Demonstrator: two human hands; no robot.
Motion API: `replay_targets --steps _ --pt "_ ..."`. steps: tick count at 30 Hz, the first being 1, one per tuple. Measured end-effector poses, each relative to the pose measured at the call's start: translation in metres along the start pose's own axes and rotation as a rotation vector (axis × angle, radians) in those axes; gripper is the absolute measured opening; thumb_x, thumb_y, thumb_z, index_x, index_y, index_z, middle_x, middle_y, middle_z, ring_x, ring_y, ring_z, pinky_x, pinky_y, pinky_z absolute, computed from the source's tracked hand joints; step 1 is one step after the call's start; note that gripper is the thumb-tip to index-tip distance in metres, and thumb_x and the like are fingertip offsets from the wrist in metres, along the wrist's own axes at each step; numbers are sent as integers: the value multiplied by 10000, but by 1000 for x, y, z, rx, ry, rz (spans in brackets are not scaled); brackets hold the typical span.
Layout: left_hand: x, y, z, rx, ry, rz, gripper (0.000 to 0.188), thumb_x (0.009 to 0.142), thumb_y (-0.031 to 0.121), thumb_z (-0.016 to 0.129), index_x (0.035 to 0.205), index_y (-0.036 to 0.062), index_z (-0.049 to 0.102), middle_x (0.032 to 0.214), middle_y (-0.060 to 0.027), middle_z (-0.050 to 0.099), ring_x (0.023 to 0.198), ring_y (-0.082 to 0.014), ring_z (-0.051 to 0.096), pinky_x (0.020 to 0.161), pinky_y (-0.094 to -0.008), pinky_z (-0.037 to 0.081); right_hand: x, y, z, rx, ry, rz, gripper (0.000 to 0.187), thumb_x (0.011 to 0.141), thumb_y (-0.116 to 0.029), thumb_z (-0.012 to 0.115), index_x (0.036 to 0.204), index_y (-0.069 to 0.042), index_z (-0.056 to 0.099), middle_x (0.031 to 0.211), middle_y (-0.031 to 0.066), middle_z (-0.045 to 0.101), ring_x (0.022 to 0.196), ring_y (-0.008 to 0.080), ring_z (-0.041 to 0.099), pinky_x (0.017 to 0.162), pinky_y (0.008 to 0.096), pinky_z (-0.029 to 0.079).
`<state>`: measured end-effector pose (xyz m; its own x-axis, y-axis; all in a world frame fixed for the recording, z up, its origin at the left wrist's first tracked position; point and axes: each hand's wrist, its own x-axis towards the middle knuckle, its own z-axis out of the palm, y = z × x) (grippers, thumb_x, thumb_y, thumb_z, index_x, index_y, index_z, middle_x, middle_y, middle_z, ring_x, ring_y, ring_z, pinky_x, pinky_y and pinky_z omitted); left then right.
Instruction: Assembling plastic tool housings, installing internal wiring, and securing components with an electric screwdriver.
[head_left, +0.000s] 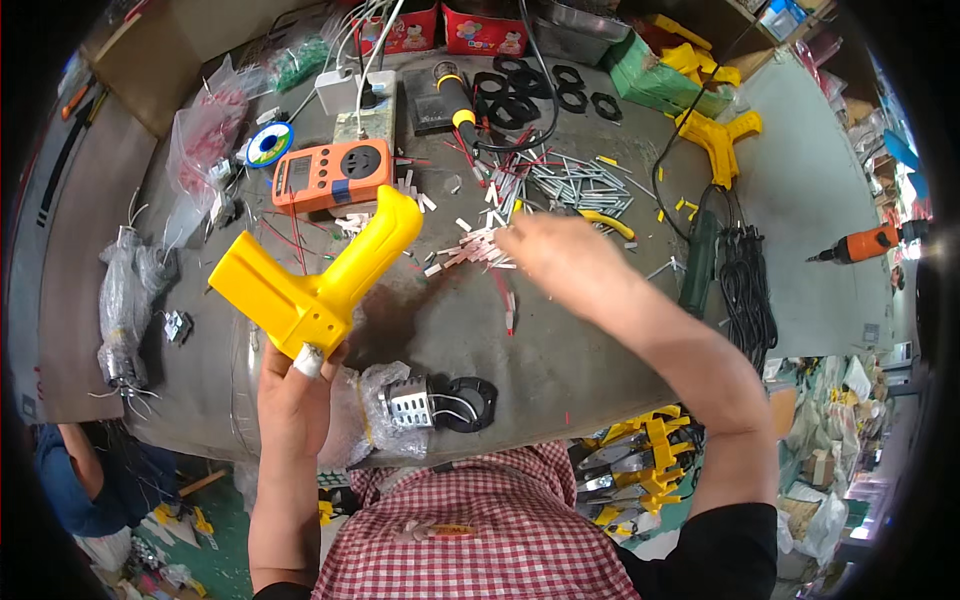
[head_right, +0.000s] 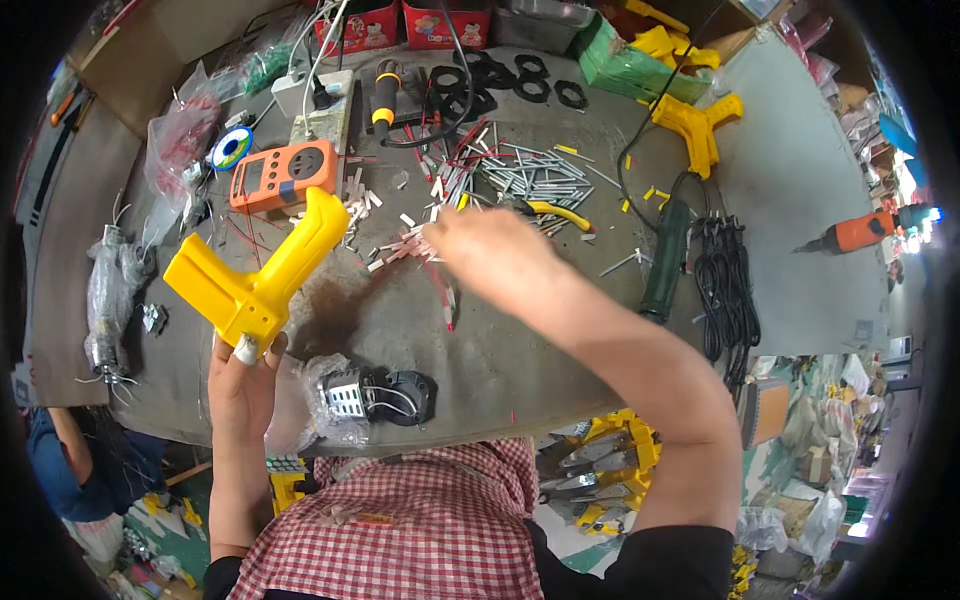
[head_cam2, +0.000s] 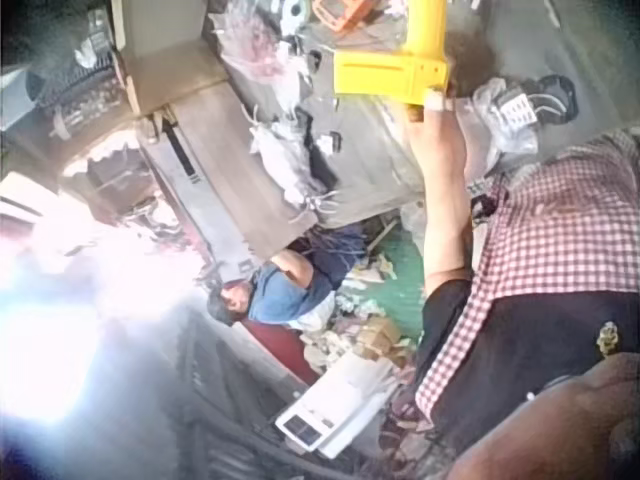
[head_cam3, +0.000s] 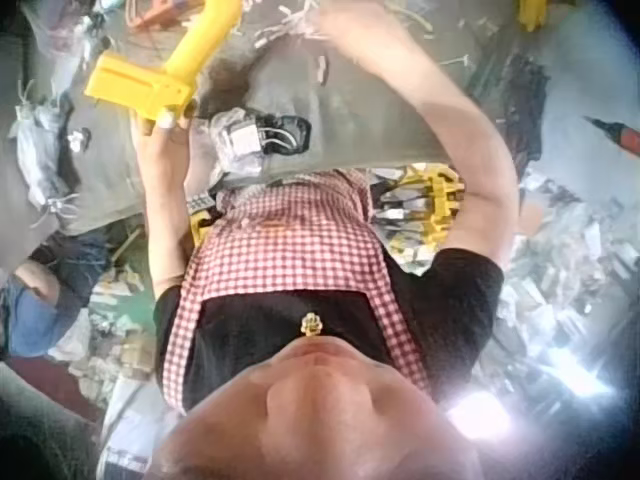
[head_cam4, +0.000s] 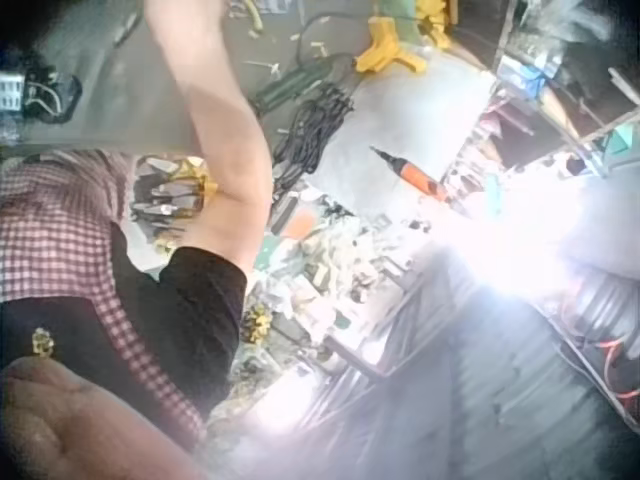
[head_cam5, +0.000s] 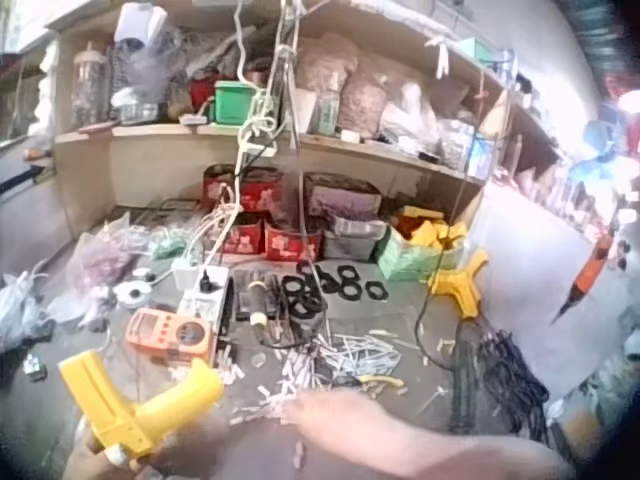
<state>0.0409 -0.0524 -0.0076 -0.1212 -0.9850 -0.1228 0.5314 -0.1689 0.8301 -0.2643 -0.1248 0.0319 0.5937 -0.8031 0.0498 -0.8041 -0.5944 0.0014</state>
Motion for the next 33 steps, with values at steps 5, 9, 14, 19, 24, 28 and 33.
replay_targets --steps 5,9,14,19,24,28,33 --pt "2 -1 10 -11 95 10 506 842 122 645 1301 78 434 1259 -86 540 1156 -243 540 946 -402 458 -43 30 7 37 -67 51 105 780 -81 546 864 -26 578 920 116 567 917 286 599 764 388 514" --pt "8 -6 21 -86 113 -58 618 862 72 610 1385 81 281 1260 -131 532 1131 -268 560 916 -405 487 -37 29 40 24 75 97 134 764 -57 548 895 -29 551 940 121 558 897 301 588 747 407 497" --pt "11 -2 27 -40 129 -50 609 868 75 600 1390 71 287 1286 -113 513 1146 -248 549 911 -374 491 0 42 20 0 281 283 209 744 12 568 950 -25 549 894 168 574 848 349 582 723 419 489" --pt "9 -1 25 6 153 -78 636 870 17 584 1402 32 234 1265 -137 527 1143 -237 551 929 -359 477 6 -24 -23 428 416 123 274 716 -22 635 989 -52 631 889 136 567 827 314 588 724 382 498" --pt "9 -2 34 92 -42 -42 688 858 -17 589 1416 -26 186 1274 -166 516 1173 -235 526 985 -357 432 23 -76 -32 132 337 -138 310 733 -80 553 1019 25 608 870 83 536 884 229 543 732 333 466" --pt "3 4 37 196 -144 -106 726 855 -25 594 1436 -22 158 1293 -165 502 1187 -230 515 989 -358 427 18 -76 -38 194 335 -248 299 725 -74 560 1004 21 607 865 81 537 853 233 549 717 336 475" --pt "2 -5 37 298 -239 88 594 848 -22 594 1363 35 305 1294 -99 491 1197 -202 497 1014 -360 387 5 -88 -32 328 479 -228 298 708 -37 598 1001 18 595 966 120 585 840 263 598 700 367 506"
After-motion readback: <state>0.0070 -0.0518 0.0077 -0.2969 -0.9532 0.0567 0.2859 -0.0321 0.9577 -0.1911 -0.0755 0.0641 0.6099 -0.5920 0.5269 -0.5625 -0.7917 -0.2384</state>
